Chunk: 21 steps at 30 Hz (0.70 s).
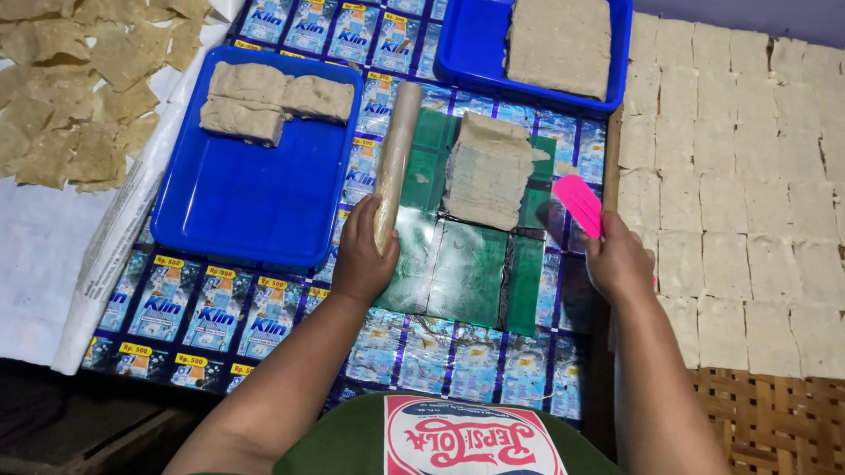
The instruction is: Flattening sheets of dough and cutting them into squares for cracker production.
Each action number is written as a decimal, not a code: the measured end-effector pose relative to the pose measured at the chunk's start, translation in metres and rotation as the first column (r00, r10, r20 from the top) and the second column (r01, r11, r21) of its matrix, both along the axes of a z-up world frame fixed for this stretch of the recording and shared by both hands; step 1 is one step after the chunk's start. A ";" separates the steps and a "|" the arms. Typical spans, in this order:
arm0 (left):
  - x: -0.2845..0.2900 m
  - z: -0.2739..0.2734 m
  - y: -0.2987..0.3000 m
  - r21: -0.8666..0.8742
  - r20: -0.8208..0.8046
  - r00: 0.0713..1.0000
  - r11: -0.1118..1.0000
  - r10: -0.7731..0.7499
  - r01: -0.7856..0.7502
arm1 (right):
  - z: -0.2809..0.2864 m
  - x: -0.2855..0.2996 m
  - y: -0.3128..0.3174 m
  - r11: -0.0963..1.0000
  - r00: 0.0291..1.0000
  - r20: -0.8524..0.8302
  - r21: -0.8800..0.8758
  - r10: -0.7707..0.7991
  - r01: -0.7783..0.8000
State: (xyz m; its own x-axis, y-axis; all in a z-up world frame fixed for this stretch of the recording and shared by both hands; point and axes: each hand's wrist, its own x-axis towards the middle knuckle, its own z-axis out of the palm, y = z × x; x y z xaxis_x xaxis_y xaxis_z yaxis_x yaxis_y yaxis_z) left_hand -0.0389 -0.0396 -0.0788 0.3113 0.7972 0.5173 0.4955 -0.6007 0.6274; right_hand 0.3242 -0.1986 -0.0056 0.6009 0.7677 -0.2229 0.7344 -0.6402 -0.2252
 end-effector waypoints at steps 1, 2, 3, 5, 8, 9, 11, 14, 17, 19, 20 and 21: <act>0.000 -0.001 0.001 -0.001 0.000 1.000 1.000 0.004 -0.004 | 0.004 0.003 0.006 1.000 1.000 0.000 -0.001 0.004 -0.004; 0.000 -0.003 0.003 0.007 -0.003 1.000 1.000 0.004 -0.004 | 0.007 0.006 0.012 0.999 0.999 0.002 -0.004 0.038 -0.038; 0.000 -0.005 0.003 0.011 -0.007 1.000 1.000 0.006 -0.006 | 0.010 0.010 0.017 0.997 0.997 0.002 -0.010 0.074 -0.074; 0.000 -0.004 0.002 0.015 -0.011 1.000 1.000 0.010 -0.010 | 0.012 0.010 0.022 0.998 0.993 -0.101 0.007 0.064 -0.064; 0.000 -0.002 0.003 0.023 -0.013 1.000 1.000 0.015 -0.015 | -0.007 0.029 0.030 0.999 0.982 -0.187 0.011 0.039 -0.038; 0.000 -0.002 0.001 0.021 -0.011 1.000 1.000 0.013 -0.013 | -0.018 0.038 0.030 1.000 0.985 -0.171 -0.006 0.021 -0.022; -0.001 0.001 0.000 0.018 -0.020 1.000 1.000 0.014 -0.014 | -0.018 0.038 0.033 0.985 0.979 0.108 -0.016 0.175 -0.174; -0.001 0.003 0.001 0.021 -0.033 0.999 1.000 0.016 -0.015 | -0.016 0.034 0.039 0.926 0.833 0.411 -0.084 0.369 -0.368; 0.000 0.003 0.000 0.021 -0.039 0.999 1.000 0.018 -0.017 | -0.023 0.040 0.045 0.905 0.770 0.493 -0.095 0.405 -0.415; 0.000 0.005 0.000 0.018 -0.043 0.999 1.000 0.018 -0.018 | -0.030 0.046 0.052 0.908 0.750 0.536 -0.082 0.388 -0.411; -0.001 0.006 -0.001 0.007 -0.041 0.999 1.000 0.016 -0.015 | -0.033 0.049 0.055 0.909 0.744 0.556 -0.052 0.370 -0.413; 0.000 0.007 0.000 -0.002 -0.038 0.999 1.000 0.013 -0.013 | -0.037 0.053 0.059 0.909 0.739 0.576 -0.020 0.351 -0.416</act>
State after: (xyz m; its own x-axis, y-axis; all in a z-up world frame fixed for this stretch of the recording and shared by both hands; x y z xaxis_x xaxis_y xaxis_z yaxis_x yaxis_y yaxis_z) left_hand -0.0393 -0.0399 -0.0718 0.3206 0.8020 0.5040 0.5264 -0.5932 0.6092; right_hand 0.3773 -0.1396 -0.0422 0.2430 0.9587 0.1480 0.9281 -0.2741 0.2518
